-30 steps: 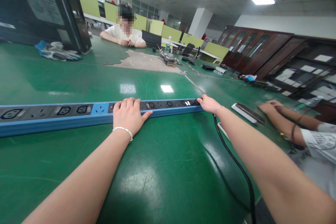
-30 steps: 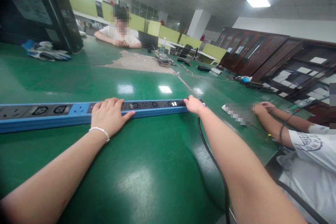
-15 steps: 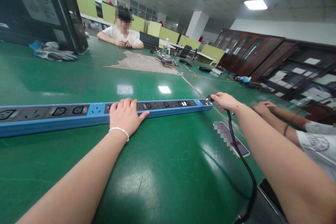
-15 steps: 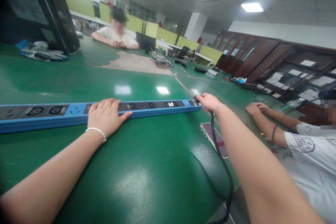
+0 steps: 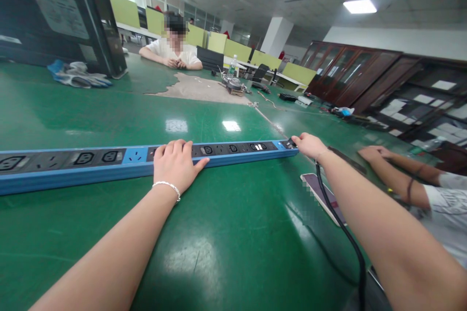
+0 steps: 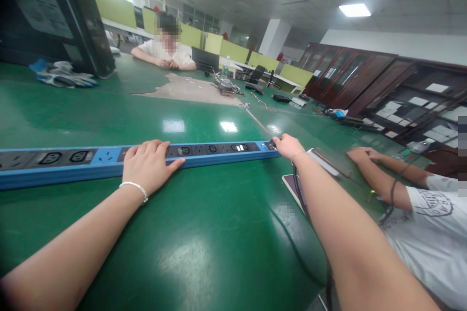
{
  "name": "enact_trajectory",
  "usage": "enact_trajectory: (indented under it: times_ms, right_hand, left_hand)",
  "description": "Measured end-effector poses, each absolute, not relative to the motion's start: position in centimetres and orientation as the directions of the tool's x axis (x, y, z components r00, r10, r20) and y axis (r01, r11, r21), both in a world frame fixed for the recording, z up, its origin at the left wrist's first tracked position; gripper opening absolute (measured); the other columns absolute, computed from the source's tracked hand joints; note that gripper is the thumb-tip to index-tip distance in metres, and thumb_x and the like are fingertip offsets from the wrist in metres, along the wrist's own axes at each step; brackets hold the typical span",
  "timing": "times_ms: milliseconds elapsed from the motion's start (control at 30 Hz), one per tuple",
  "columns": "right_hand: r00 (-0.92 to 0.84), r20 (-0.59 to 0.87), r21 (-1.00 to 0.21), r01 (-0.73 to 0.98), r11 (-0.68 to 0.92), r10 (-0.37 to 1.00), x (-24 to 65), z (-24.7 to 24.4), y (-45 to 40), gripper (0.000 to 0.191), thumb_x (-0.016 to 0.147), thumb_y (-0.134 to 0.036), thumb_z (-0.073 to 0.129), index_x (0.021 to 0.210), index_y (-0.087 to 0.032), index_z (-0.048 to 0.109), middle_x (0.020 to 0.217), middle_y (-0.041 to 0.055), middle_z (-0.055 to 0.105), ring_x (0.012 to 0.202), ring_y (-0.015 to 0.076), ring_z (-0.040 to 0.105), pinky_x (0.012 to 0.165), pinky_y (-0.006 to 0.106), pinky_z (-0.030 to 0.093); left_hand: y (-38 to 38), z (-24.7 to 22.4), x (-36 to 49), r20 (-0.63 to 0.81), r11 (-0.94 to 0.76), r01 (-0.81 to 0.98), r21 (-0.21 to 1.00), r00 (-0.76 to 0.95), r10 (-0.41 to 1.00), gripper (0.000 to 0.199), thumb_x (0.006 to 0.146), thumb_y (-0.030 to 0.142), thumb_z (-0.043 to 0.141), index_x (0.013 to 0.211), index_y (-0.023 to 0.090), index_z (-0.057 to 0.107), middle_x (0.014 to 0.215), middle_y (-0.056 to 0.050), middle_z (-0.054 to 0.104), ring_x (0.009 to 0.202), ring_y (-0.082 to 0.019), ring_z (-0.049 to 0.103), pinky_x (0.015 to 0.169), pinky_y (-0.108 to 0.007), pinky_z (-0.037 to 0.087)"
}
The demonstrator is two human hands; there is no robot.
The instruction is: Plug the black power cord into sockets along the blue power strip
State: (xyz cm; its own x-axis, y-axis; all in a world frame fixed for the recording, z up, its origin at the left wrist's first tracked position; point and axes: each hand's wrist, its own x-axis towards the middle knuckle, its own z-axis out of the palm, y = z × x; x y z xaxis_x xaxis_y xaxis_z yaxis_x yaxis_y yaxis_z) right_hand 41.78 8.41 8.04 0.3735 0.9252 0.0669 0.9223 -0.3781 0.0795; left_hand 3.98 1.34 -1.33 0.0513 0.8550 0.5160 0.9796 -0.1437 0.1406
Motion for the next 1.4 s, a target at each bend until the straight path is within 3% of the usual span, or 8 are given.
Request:
enact_trajectory:
  times_ms: [133, 333, 900, 1167, 1400]
  right_hand:
    - [0.353, 0.045, 0.095, 0.93, -0.356, 0.934, 41.6, 6.8, 8.8, 0.045, 0.091, -0.046, 0.031, 0.104, -0.013, 0.058, 0.107, 0.0184, 0.064, 0.101, 0.0264, 0.06, 0.08, 0.031, 0.044]
    - [0.358, 0.042, 0.054, 0.932, -0.359, 0.933, 41.2, 6.0, 9.4, 0.046, 0.091, -0.045, 0.028, 0.109, -0.012, 0.054, 0.106, 0.0187, 0.064, 0.101, 0.0276, 0.06, 0.08, 0.033, 0.044]
    - [0.318, -0.037, 0.119, 0.943, -0.312, 0.947, 39.3, 5.9, 10.0, 0.041, 0.091, -0.043, 0.032, 0.112, -0.012, 0.05, 0.11, 0.0197, 0.061, 0.104, 0.0289, 0.059, 0.086, 0.036, 0.043]
    - [0.341, 0.022, 0.105, 0.934, -0.342, 0.94, 39.1, 4.7, 9.3, 0.047, 0.092, -0.043, 0.021, 0.114, -0.01, 0.045, 0.105, 0.023, 0.062, 0.098, 0.031, 0.061, 0.082, 0.04, 0.045]
    - [0.272, -0.081, 0.147, 0.955, -0.258, 0.959, 39.9, 5.2, 10.7, 0.048, 0.092, -0.041, 0.024, 0.112, -0.005, 0.05, 0.107, 0.0252, 0.061, 0.104, 0.0314, 0.059, 0.087, 0.041, 0.043]
  left_hand:
    - [1.3, -1.3, 4.0, 0.512, -0.138, 0.982, 0.131, 0.053, 0.858, 0.063, 0.082, 0.061, 0.037, 0.12, 0.014, 0.055, 0.121, -0.015, 0.058, 0.112, -0.031, 0.048, 0.094, -0.043, 0.031]
    - [1.3, -1.2, 4.0, 0.509, -0.136, 0.982, 0.132, 0.051, 0.859, 0.063, 0.082, 0.061, 0.036, 0.12, 0.014, 0.054, 0.12, -0.015, 0.058, 0.112, -0.03, 0.048, 0.094, -0.043, 0.031]
    - [1.3, -1.2, 4.1, 0.502, -0.145, 0.977, 0.154, 0.049, 0.864, 0.063, 0.082, 0.061, 0.037, 0.119, 0.013, 0.054, 0.12, -0.016, 0.058, 0.113, -0.032, 0.048, 0.094, -0.044, 0.029]
    - [1.2, -1.0, 4.1, 0.484, -0.127, 0.984, 0.129, 0.05, 0.874, 0.064, 0.081, 0.062, 0.036, 0.12, 0.015, 0.054, 0.12, -0.015, 0.058, 0.113, -0.031, 0.048, 0.095, -0.044, 0.03]
    - [1.3, -1.0, 4.1, 0.475, -0.118, 0.984, 0.131, 0.042, 0.879, 0.064, 0.081, 0.062, 0.037, 0.121, 0.015, 0.054, 0.121, -0.015, 0.057, 0.113, -0.031, 0.048, 0.095, -0.044, 0.03]
